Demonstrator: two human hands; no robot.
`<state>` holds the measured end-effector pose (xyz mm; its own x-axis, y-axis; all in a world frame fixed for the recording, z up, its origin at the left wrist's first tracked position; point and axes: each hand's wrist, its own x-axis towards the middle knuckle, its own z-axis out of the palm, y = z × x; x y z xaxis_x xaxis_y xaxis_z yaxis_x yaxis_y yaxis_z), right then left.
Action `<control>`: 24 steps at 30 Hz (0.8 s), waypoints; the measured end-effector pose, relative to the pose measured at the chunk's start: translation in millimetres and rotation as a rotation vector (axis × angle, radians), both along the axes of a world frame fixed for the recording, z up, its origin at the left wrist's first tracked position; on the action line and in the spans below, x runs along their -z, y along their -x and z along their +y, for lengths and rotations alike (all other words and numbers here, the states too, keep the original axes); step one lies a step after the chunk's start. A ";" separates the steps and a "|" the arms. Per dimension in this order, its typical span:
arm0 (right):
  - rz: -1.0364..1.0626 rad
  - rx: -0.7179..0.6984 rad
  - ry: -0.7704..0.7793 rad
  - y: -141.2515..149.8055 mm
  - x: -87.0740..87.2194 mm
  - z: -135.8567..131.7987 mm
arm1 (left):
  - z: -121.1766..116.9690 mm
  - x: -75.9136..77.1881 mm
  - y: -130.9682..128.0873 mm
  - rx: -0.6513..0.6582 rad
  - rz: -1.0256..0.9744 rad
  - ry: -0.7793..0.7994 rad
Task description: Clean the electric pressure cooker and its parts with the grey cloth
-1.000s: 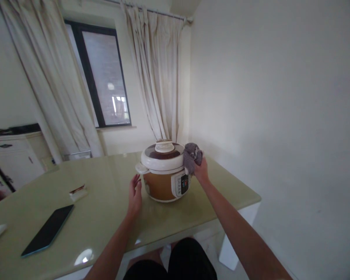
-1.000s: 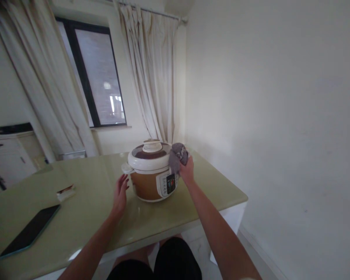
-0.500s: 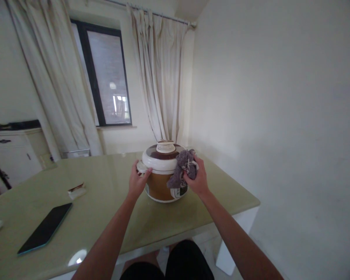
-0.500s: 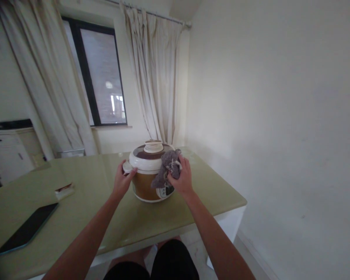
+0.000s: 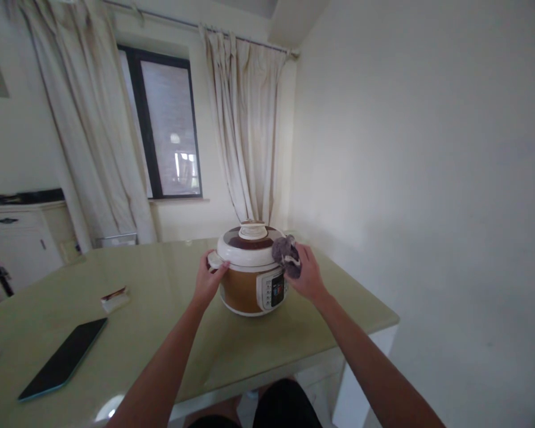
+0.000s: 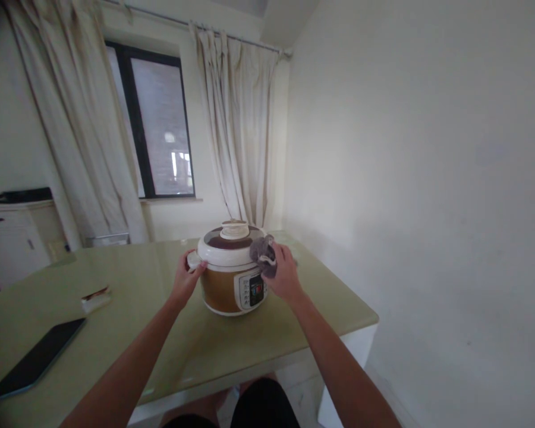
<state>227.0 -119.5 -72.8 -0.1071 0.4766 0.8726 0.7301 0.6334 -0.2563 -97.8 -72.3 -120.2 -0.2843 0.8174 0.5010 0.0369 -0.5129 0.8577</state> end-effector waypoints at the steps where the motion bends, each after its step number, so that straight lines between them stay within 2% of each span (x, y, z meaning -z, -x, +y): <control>1: -0.005 -0.017 -0.020 10.0 9.1 -4.9 | 0.3 0.1 0.1 0.005 0.001 0.000; 4: -0.099 -0.057 -0.062 45.6 21.9 -23.6 | 0.0 -0.4 1.4 0.021 0.018 0.007; 7: -0.311 -0.117 -0.070 67.7 12.7 -34.5 | -1.2 -1.5 2.6 0.022 0.036 0.000; 10: -0.446 -0.221 -0.109 60.3 0.9 -29.2 | -1.3 -1.8 2.7 0.014 0.046 -0.016; 13: -0.298 -0.234 -0.118 31.9 2.1 -16.5 | 0.0 -0.5 1.7 0.017 0.029 -0.018; 16: -0.034 -0.149 -0.114 13.3 14.5 -10.5 | 1.1 1.3 0.2 0.037 0.010 -0.014; 18: 0.023 -0.078 -0.140 19.5 26.0 -14.6 | 1.0 1.7 -0.8 0.048 0.009 -0.019; 21: -0.111 -0.015 -0.218 52.9 46.9 -29.5 | -1.1 -0.1 -1.5 0.049 0.016 -0.034; 24: -0.378 -0.011 -0.315 87.5 70.8 -43.8 | -4.3 -4.1 -1.1 0.047 0.024 -0.031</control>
